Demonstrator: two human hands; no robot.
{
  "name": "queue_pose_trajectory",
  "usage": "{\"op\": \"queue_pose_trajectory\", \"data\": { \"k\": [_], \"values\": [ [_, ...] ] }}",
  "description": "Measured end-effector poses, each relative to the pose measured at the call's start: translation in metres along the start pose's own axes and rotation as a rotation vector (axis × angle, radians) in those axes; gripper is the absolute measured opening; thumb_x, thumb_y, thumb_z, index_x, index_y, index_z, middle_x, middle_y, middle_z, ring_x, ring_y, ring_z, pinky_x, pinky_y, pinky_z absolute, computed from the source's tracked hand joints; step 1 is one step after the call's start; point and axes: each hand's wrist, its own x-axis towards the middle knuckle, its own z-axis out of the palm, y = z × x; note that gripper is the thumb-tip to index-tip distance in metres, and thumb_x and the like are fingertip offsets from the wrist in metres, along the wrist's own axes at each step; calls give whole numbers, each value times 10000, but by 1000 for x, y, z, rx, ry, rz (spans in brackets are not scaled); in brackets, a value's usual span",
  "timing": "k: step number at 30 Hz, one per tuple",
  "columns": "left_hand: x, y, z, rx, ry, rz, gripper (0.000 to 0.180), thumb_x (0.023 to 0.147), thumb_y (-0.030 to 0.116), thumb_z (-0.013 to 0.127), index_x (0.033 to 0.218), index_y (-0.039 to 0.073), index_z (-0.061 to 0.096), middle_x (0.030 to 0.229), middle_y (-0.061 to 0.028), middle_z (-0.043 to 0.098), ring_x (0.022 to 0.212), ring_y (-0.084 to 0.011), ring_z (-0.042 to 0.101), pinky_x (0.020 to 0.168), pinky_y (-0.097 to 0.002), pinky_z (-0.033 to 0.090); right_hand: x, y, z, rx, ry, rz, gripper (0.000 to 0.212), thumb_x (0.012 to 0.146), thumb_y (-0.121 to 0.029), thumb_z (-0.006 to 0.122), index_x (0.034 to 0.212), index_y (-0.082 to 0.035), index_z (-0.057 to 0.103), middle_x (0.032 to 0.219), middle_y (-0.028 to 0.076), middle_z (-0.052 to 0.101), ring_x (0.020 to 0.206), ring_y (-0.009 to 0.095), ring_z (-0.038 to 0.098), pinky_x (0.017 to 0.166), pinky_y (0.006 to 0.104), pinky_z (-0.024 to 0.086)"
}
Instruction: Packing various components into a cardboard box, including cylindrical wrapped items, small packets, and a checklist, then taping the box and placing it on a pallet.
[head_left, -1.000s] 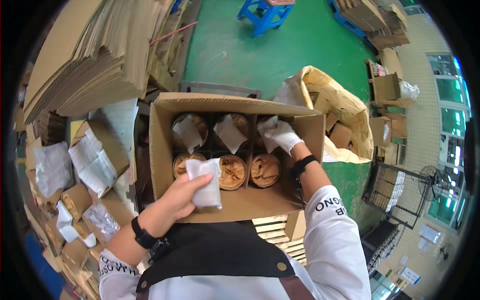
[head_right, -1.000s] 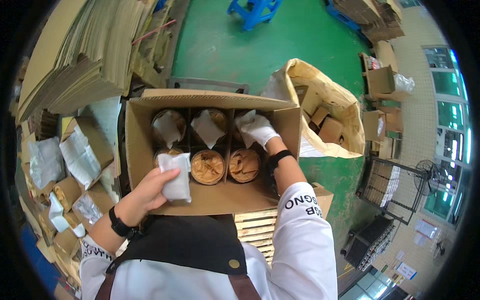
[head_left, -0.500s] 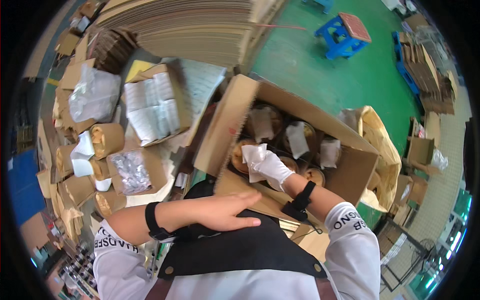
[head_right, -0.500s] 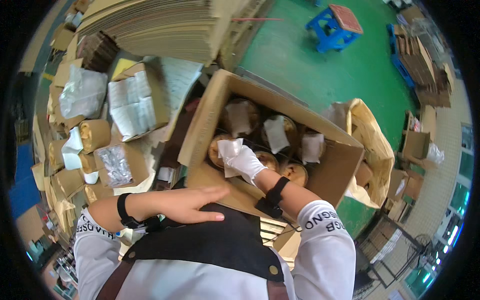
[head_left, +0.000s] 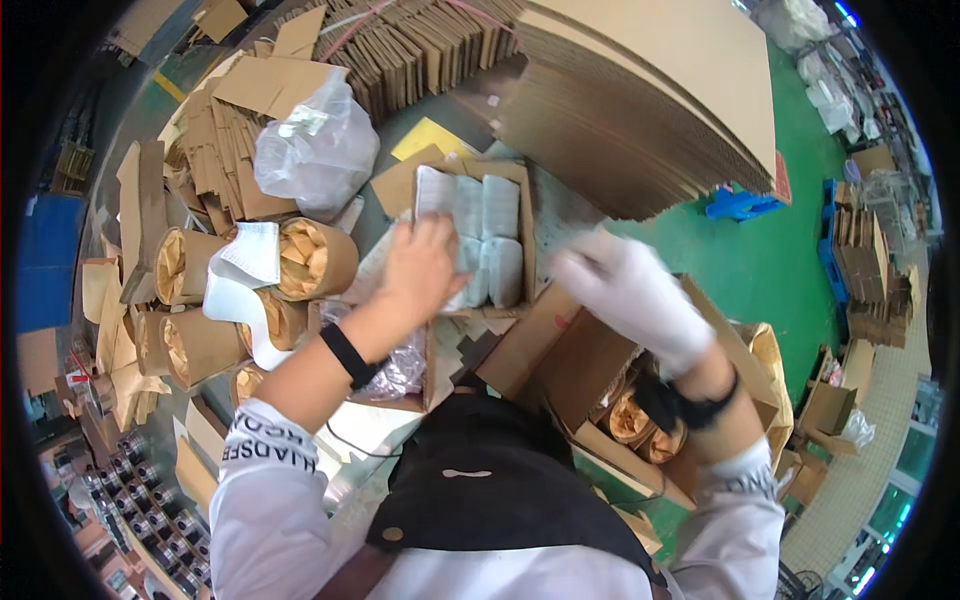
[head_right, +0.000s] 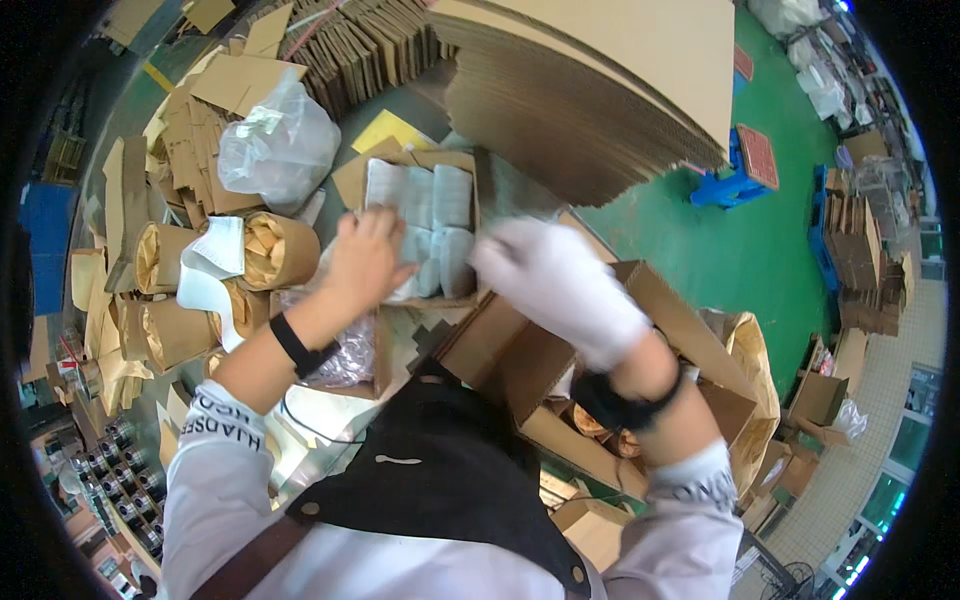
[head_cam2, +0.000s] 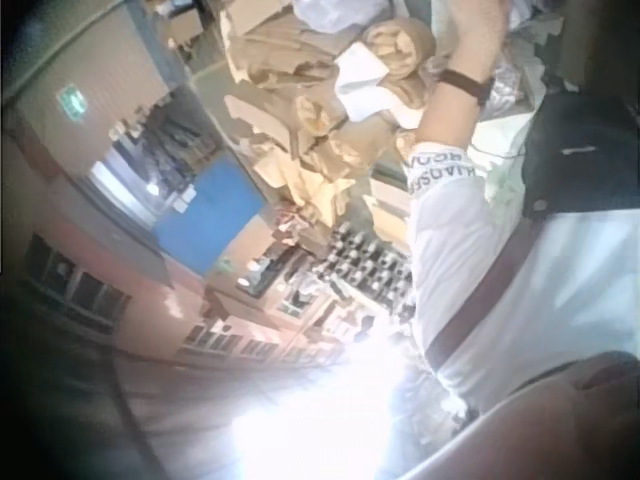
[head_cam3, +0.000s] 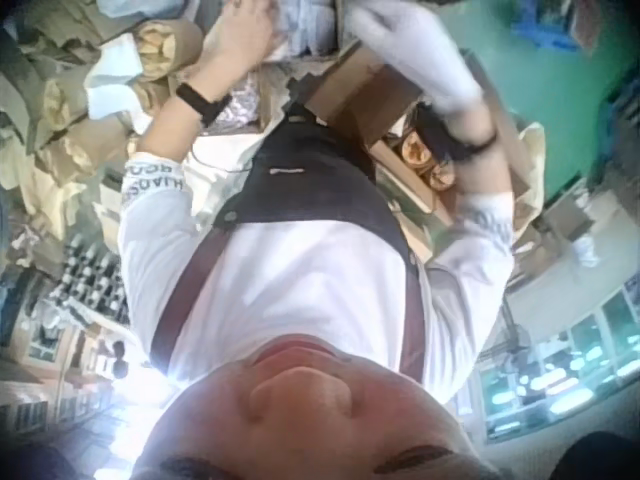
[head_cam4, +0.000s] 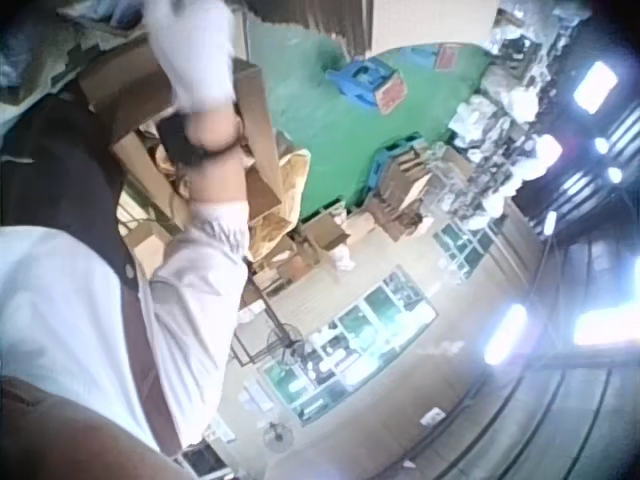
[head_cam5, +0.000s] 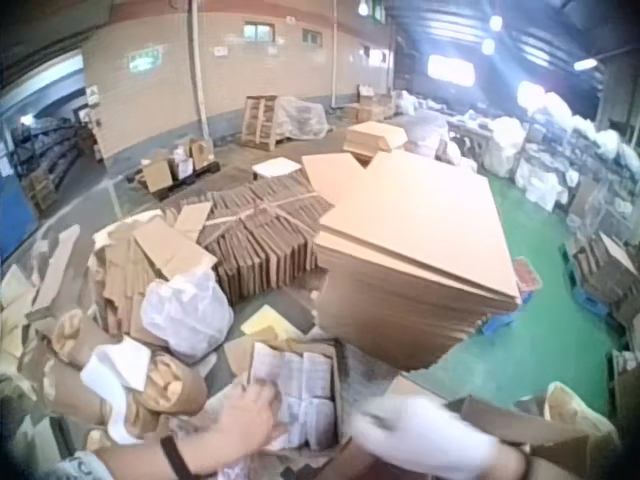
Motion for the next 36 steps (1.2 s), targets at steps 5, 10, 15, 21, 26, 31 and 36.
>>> {"op": "queue_pose_trajectory", "data": {
  "k": [5, 10, 15, 21, 26, 31, 36],
  "values": [
    [8, 23, -14, -117, 38, 79, 561, 660, 374, 770, 1079, 44, 596, 1125, -136, 513, 1125, -301, 449, 888, -425, 352, 151, 44, 101, -192, 65, -20, 446, 811, -253, 636, 1188, -18, 602, 1157, 225, 622, 1090, 372, 587, 967, 400, 452],
    [-36, 27, -15, -352, 57, 102, 481, 626, 152, 766, 1041, 54, 544, 1107, -130, 525, 1001, -319, 535, 814, -423, 450, 170, 63, 119, -137, 7, -50, 717, 669, -253, 739, 1300, -10, 501, 1177, 234, 607, 1129, 365, 568, 986, 375, 441],
    [-56, 21, -9, -629, 189, 97, 516, 647, 69, 745, 1113, 50, 526, 1126, -134, 563, 983, -340, 569, 854, -424, 474, 165, 63, 88, -284, -286, -226, 709, 611, -211, 778, 1259, -36, 550, 1142, 270, 592, 1082, 390, 576, 955, 394, 456],
    [-50, 16, -4, -716, 117, 59, 561, 658, 82, 760, 1163, 22, 522, 1130, -166, 593, 1054, -359, 559, 913, -417, 462, 134, 43, 100, -465, -173, -257, 389, 725, -264, 713, 1062, -77, 662, 974, 238, 632, 997, 352, 614, 892, 430, 477],
    [-34, 13, -9, -652, 5, 9, 579, 670, 176, 802, 1167, 44, 535, 1073, -193, 625, 983, -397, 596, 855, -432, 493, 119, 42, 87, -457, -237, -261, 293, 681, -291, 701, 878, -77, 673, 889, 194, 676, 799, 377, 660, 727, 438, 525],
    [-32, 21, -23, -972, 83, -95, 507, 771, 187, 773, 1197, 44, 536, 1065, -141, 649, 955, -252, 633, 840, -335, 496, 27, 38, -17, -273, 11, -209, 480, 620, -380, 771, 998, -92, 698, 939, 185, 678, 862, 335, 663, 817, 390, 529],
    [-48, 48, -52, -1600, -8, -307, 455, 883, 221, 697, 1218, -31, 520, 1047, -75, 648, 960, -129, 611, 862, -276, 477, -142, 68, -105, 278, 49, -5, 778, 616, -557, 822, 1142, -20, 621, 1015, 115, 663, 916, 242, 660, 815, 357, 543]
  ]
}}
